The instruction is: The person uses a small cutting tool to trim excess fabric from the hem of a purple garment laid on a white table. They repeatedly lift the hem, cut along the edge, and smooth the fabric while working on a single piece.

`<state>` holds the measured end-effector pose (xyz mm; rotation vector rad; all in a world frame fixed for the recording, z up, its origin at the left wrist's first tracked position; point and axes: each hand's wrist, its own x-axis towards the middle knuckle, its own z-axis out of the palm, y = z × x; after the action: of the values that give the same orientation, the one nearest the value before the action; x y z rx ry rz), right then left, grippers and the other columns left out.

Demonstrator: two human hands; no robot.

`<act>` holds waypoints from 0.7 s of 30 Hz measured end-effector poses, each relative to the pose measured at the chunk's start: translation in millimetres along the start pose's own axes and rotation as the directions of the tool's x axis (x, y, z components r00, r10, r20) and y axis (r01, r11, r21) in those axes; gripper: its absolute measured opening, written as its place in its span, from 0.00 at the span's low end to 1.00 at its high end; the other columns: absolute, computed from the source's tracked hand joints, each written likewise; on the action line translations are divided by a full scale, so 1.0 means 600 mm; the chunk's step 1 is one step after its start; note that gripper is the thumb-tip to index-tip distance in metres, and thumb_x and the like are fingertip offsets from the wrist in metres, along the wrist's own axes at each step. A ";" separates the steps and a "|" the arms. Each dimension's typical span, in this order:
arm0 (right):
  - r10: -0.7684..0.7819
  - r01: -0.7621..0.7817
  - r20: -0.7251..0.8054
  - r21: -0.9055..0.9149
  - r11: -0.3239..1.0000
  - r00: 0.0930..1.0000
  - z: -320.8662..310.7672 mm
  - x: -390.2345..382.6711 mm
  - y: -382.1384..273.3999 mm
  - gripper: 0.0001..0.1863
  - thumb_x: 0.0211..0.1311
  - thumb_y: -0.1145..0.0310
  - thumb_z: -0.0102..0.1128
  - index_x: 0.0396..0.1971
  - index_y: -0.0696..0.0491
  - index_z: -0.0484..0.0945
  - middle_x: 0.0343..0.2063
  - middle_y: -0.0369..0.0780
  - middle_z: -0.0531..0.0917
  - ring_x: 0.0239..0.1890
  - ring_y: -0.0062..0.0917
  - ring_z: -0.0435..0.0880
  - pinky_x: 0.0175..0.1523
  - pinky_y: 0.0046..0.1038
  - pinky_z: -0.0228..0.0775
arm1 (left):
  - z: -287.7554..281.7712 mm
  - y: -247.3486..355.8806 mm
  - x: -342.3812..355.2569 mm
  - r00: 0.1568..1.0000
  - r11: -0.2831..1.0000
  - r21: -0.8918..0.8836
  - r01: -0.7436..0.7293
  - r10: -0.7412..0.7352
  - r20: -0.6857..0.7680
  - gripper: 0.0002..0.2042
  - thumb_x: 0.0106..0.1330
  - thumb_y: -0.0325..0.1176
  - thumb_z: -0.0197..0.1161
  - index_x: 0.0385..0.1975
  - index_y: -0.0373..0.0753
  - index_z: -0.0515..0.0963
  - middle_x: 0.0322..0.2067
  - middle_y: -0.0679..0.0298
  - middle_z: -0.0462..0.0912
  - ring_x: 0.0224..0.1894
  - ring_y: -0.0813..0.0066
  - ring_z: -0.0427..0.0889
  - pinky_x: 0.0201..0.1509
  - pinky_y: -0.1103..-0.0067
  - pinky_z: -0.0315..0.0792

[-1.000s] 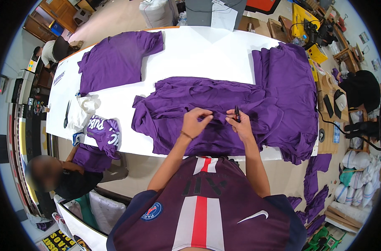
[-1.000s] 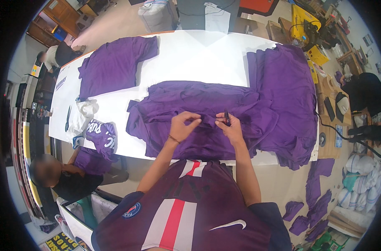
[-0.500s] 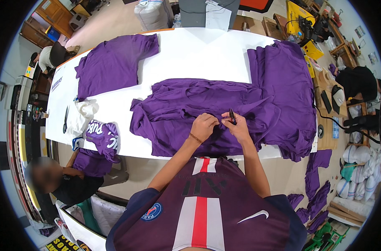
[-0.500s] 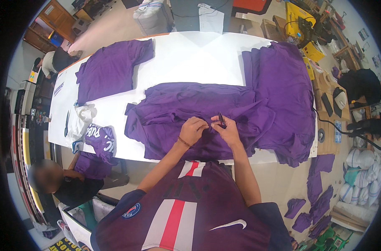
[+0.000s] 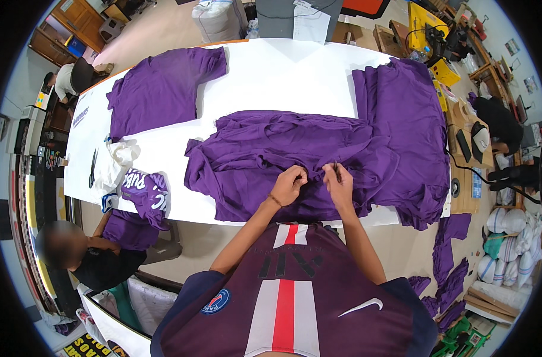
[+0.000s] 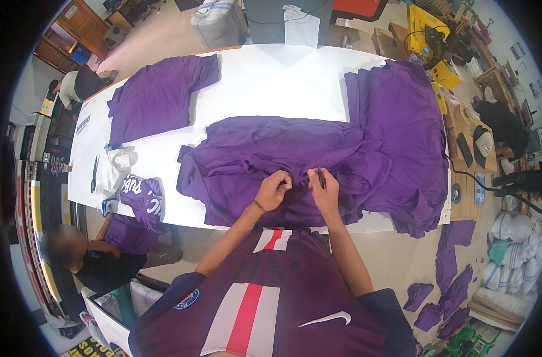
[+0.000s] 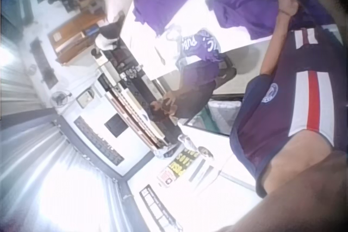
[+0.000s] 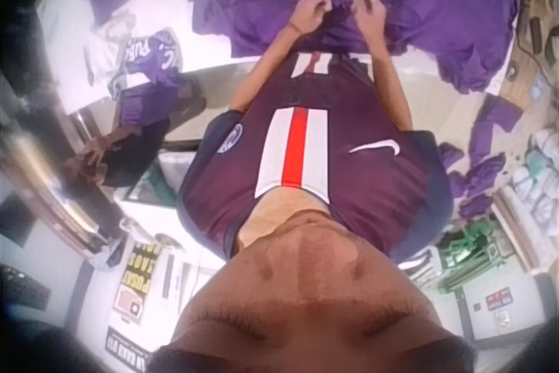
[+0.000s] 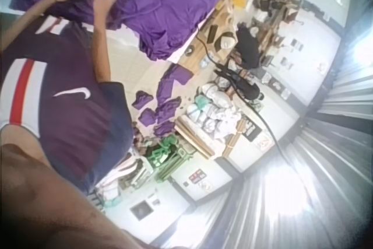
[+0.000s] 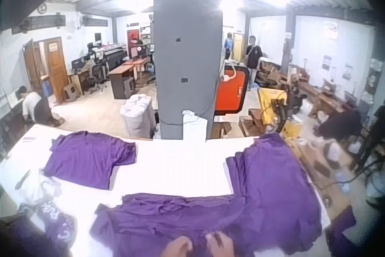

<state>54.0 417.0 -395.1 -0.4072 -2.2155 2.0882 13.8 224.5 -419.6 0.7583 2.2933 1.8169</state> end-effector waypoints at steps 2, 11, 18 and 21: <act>0.209 -0.246 0.175 0.231 0.941 0.962 -0.014 -0.022 -0.037 0.22 0.79 0.53 0.49 0.38 0.58 0.81 0.17 0.31 0.75 0.16 0.11 0.69 0.22 0.15 0.59 | -0.001 -0.002 -0.004 0.999 0.999 -0.004 0.038 -0.038 0.001 0.06 0.62 0.19 0.63 0.35 0.34 0.73 0.31 0.58 0.76 0.33 0.61 0.77 0.41 0.73 0.72; 0.486 -0.638 0.496 0.196 0.745 0.720 -0.004 -0.047 -0.014 0.29 0.78 0.44 0.47 0.33 0.57 0.78 0.12 0.27 0.65 0.08 0.09 0.57 0.13 0.17 0.44 | -0.003 -0.001 -0.008 0.996 0.996 -0.019 0.092 -0.092 0.002 0.05 0.65 0.23 0.65 0.37 0.34 0.75 0.33 0.60 0.79 0.33 0.67 0.78 0.40 0.75 0.72; 0.505 -0.678 0.518 0.221 0.701 0.691 0.003 -0.029 -0.019 0.27 0.77 0.45 0.50 0.30 0.55 0.77 0.11 0.26 0.63 0.07 0.10 0.55 0.12 0.18 0.44 | -0.005 -0.002 -0.007 0.998 0.998 -0.033 0.059 -0.059 -0.006 0.05 0.65 0.23 0.65 0.37 0.34 0.76 0.34 0.60 0.80 0.34 0.69 0.79 0.41 0.75 0.73; 0.489 -0.662 0.516 0.227 0.714 0.703 0.004 -0.028 -0.026 0.26 0.77 0.45 0.51 0.30 0.54 0.76 0.11 0.26 0.61 0.07 0.10 0.55 0.12 0.18 0.44 | -0.005 -0.004 -0.007 0.999 0.999 -0.019 0.036 -0.036 -0.001 0.05 0.65 0.23 0.65 0.37 0.34 0.76 0.34 0.60 0.81 0.34 0.70 0.79 0.42 0.75 0.74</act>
<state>67.4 409.7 -377.6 -0.7825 -1.8988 3.1733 15.5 219.6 -421.6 0.7083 2.2725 1.8215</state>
